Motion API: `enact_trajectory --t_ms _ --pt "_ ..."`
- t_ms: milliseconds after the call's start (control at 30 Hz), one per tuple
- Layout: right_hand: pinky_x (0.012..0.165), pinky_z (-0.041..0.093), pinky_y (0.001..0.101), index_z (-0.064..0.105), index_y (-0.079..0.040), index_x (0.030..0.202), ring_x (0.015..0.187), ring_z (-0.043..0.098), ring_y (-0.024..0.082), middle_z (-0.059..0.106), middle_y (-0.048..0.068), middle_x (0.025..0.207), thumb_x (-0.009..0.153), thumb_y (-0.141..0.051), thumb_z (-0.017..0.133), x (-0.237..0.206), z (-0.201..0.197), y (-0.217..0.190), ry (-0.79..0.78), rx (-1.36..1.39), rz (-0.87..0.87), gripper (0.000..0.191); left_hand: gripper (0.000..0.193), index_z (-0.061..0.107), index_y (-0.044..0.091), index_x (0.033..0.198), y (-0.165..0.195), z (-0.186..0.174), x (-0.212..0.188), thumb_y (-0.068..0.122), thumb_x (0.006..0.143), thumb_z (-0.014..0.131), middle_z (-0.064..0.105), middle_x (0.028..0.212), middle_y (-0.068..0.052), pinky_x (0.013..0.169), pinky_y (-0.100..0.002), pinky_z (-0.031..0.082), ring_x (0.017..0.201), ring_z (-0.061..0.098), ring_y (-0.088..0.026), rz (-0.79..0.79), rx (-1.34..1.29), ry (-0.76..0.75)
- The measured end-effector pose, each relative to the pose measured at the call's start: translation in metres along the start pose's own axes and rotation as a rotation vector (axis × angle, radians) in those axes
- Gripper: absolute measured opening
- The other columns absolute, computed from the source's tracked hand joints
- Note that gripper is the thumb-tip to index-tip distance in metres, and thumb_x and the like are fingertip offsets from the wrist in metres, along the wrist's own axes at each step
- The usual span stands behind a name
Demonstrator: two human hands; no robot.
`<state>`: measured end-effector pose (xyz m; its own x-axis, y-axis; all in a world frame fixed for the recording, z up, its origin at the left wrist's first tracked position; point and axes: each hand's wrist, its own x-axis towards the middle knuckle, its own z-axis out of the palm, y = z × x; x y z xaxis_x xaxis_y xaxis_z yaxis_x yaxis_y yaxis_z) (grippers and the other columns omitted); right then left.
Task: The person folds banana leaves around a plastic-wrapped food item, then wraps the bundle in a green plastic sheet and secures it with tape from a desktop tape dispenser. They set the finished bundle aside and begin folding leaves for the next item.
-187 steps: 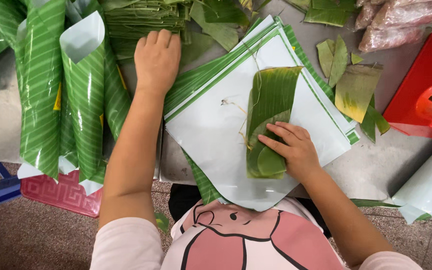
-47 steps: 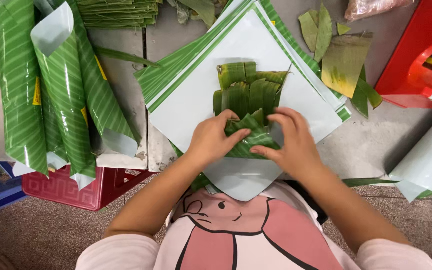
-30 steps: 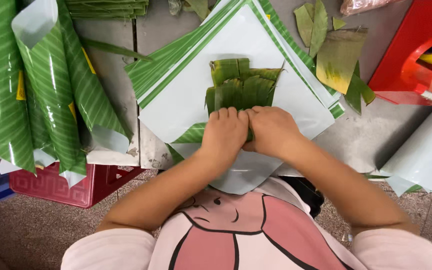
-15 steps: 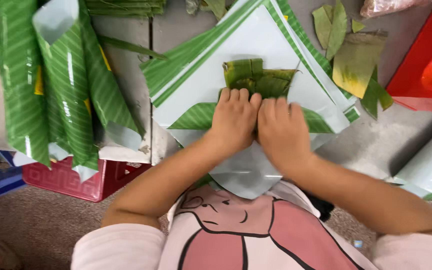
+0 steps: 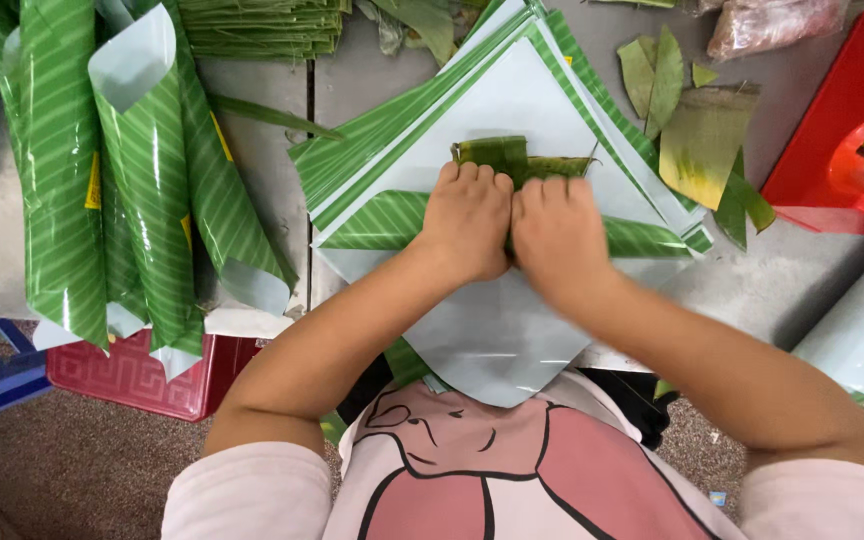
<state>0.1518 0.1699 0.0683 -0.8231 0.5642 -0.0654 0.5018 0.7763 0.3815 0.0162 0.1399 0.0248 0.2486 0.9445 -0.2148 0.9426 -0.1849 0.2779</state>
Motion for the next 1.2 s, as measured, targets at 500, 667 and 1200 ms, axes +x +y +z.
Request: enact_trajectory --t_ms 500,667,1200 --pt "0.081 0.042 0.0394 0.075 -0.001 0.109 0.094 0.059 0.024 0.066 0.009 0.1 0.081 -0.021 0.062 -0.008 0.019 -0.004 0.13 -0.003 0.116 0.037 0.075 0.062 0.009 0.108 -0.034 0.005 0.05 0.034 0.041 0.083 0.063 0.101 -0.009 0.086 -0.042 0.041 0.099 0.057 -0.026 0.136 0.127 0.409" --pt "0.082 0.045 0.0448 0.073 -0.003 0.088 0.094 0.062 0.03 0.068 0.011 0.092 0.064 -0.047 0.075 0.038 0.045 0.047 -0.042 0.398 0.142 0.05 0.05 0.063 0.011 0.105 -0.04 -0.012 0.059 0.031 0.063 0.08 0.063 0.103 -0.007 0.1 -0.044 0.04 0.104 0.057 -0.026 0.26 0.292 0.442" --pt "0.075 0.05 0.0346 0.065 -0.001 0.098 0.079 0.064 0.022 0.067 0.011 0.092 0.104 -0.026 0.051 -0.171 0.072 0.134 0.356 1.175 0.679 0.03 0.071 0.052 0.005 0.123 0.001 -0.072 -0.095 0.024 0.061 0.082 0.067 0.115 -0.007 0.102 -0.041 0.044 0.101 0.064 -0.025 0.208 -0.752 0.48"
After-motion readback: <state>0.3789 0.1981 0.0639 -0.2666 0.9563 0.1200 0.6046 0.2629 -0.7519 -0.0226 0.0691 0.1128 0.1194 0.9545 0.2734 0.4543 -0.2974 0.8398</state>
